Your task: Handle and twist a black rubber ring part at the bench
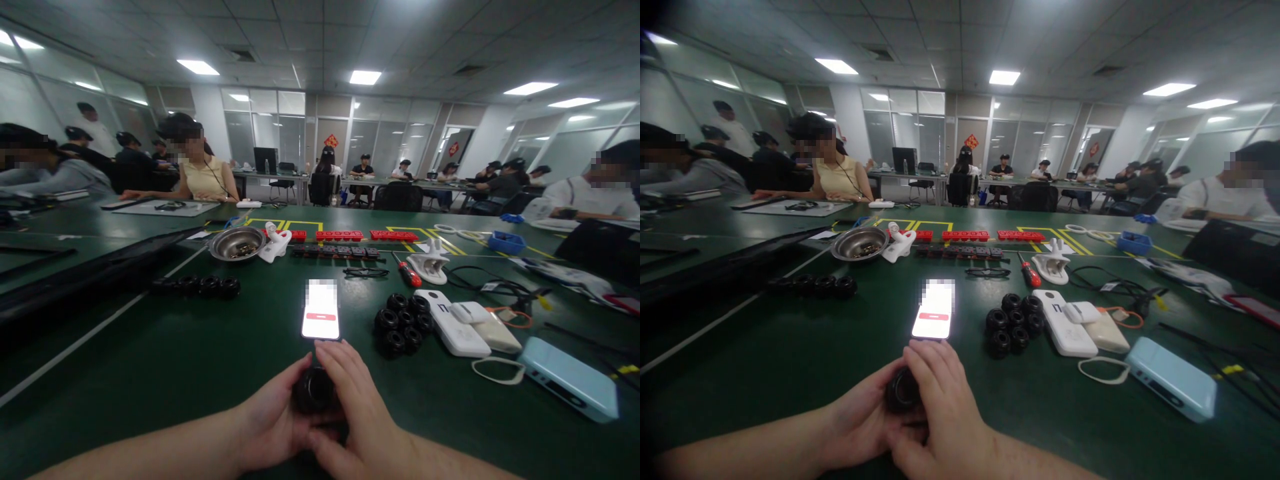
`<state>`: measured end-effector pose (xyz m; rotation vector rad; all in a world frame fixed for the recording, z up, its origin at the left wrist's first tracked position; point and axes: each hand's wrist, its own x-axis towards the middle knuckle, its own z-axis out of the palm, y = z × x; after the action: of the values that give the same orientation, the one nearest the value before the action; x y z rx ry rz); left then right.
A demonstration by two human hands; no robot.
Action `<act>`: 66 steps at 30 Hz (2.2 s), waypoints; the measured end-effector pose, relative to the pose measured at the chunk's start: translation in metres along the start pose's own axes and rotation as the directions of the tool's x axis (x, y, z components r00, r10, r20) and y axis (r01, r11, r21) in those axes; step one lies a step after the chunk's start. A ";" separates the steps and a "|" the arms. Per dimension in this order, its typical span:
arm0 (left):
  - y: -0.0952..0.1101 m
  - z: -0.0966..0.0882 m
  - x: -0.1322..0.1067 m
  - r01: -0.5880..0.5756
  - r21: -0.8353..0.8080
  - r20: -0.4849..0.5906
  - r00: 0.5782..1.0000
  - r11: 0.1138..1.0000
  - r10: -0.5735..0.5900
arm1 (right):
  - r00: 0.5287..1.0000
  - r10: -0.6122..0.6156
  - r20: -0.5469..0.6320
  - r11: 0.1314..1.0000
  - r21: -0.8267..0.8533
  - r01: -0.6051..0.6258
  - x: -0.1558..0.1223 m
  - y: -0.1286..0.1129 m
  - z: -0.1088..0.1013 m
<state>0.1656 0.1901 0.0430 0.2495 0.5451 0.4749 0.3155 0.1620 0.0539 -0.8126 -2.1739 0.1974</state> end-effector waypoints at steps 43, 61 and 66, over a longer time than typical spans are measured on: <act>0.000 0.007 -0.001 -0.011 0.007 -0.113 0.993 1.000 0.011 | 0.994 0.086 -0.064 0.996 0.031 -0.084 0.000 0.003 0.002; 0.000 0.004 0.000 -0.008 0.018 -0.054 0.999 1.000 0.008 | 1.000 0.024 -0.012 0.995 0.095 -0.022 0.003 0.000 -0.005; -0.001 0.000 0.002 -0.038 0.024 -0.029 0.999 0.999 0.039 | 0.999 -0.026 -0.039 0.995 0.092 0.029 0.001 0.001 -0.003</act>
<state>0.1676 0.1906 0.0424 0.2766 0.5753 0.5105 0.3177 0.1630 0.0569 -0.7282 -2.1228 0.2654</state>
